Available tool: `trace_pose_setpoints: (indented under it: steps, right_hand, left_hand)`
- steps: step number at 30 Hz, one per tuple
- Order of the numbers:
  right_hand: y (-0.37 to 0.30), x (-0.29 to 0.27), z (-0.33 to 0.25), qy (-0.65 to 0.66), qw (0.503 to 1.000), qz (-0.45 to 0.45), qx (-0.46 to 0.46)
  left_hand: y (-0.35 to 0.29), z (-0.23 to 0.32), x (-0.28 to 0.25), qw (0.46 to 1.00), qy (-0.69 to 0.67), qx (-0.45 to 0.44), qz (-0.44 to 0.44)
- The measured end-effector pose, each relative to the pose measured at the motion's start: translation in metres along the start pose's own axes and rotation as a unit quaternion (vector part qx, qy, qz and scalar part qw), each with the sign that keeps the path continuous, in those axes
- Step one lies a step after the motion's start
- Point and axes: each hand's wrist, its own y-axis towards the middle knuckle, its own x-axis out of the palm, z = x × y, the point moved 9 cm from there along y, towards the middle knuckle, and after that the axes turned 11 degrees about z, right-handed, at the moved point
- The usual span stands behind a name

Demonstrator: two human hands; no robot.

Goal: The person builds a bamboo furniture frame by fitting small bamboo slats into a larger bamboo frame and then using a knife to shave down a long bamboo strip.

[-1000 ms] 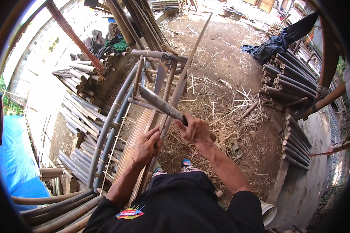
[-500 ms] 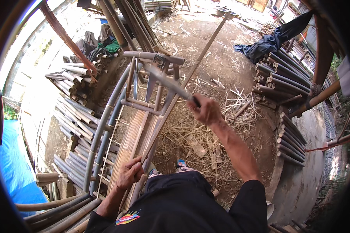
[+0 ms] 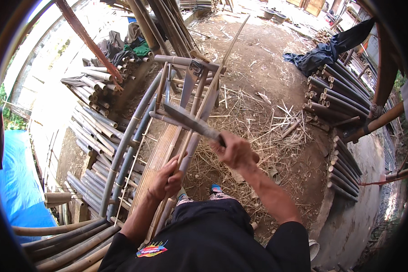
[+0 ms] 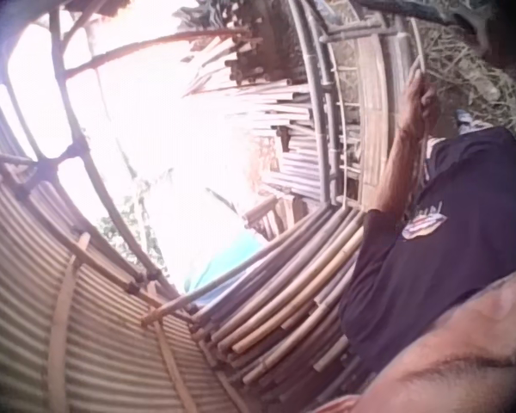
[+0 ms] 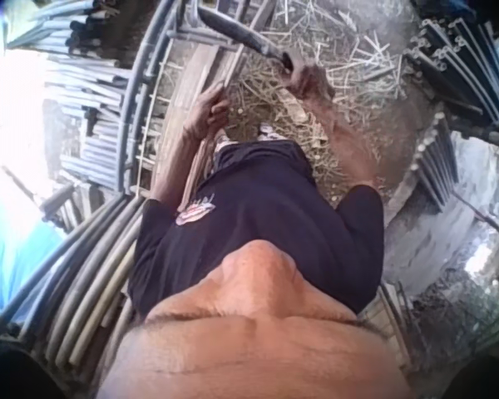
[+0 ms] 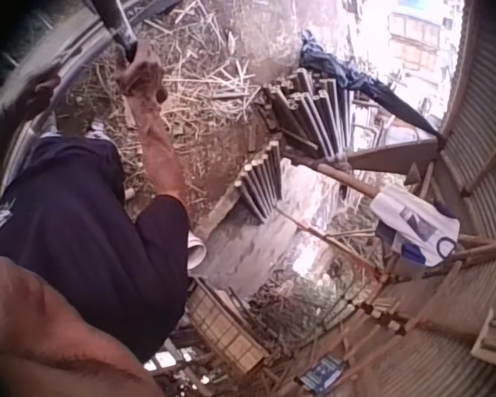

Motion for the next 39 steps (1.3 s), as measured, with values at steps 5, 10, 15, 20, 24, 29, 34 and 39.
trace_pose_setpoints:
  steps: [5, 10, 15, 20, 24, 29, 34, 39]
  right_hand:
    - [-0.022, 0.020, -0.057, 0.000, 0.993, 0.052, -0.104]
    - [0.020, -0.007, 0.029, -0.071, 0.996, -0.019, 0.057]
    - [0.029, -0.015, 0.071, -0.101, 0.989, -0.017, 0.111]
    - [0.027, -0.025, 0.074, -0.131, 0.988, 0.005, 0.077]
    - [0.009, 0.008, 0.023, -0.054, 0.994, -0.055, -0.074]
    - [0.048, -0.047, 0.124, -0.109, 0.990, 0.019, 0.093]
    - [0.044, -0.040, 0.096, -0.072, 0.991, 0.026, 0.108]
    - [-0.016, 0.003, -0.016, -0.022, 0.999, -0.006, -0.023]
  left_hand:
    - [0.015, -0.004, 0.013, 0.996, -0.061, -0.049, -0.048]
    - [-0.022, -0.023, 0.020, 0.997, -0.015, -0.046, -0.067]
    - [-0.040, -0.028, 0.003, 0.996, 0.001, -0.052, -0.068]
    - [-0.063, -0.041, -0.018, 0.994, -0.018, -0.078, -0.071]
    - [-0.062, -0.044, -0.023, 0.994, -0.022, -0.086, -0.071]
    - [-0.075, -0.060, -0.043, 0.994, 0.037, -0.096, -0.049]
    - [-0.062, -0.051, -0.027, 0.995, 0.065, -0.062, -0.047]
    - [-0.015, -0.002, 0.005, 0.944, 0.295, 0.142, 0.037]
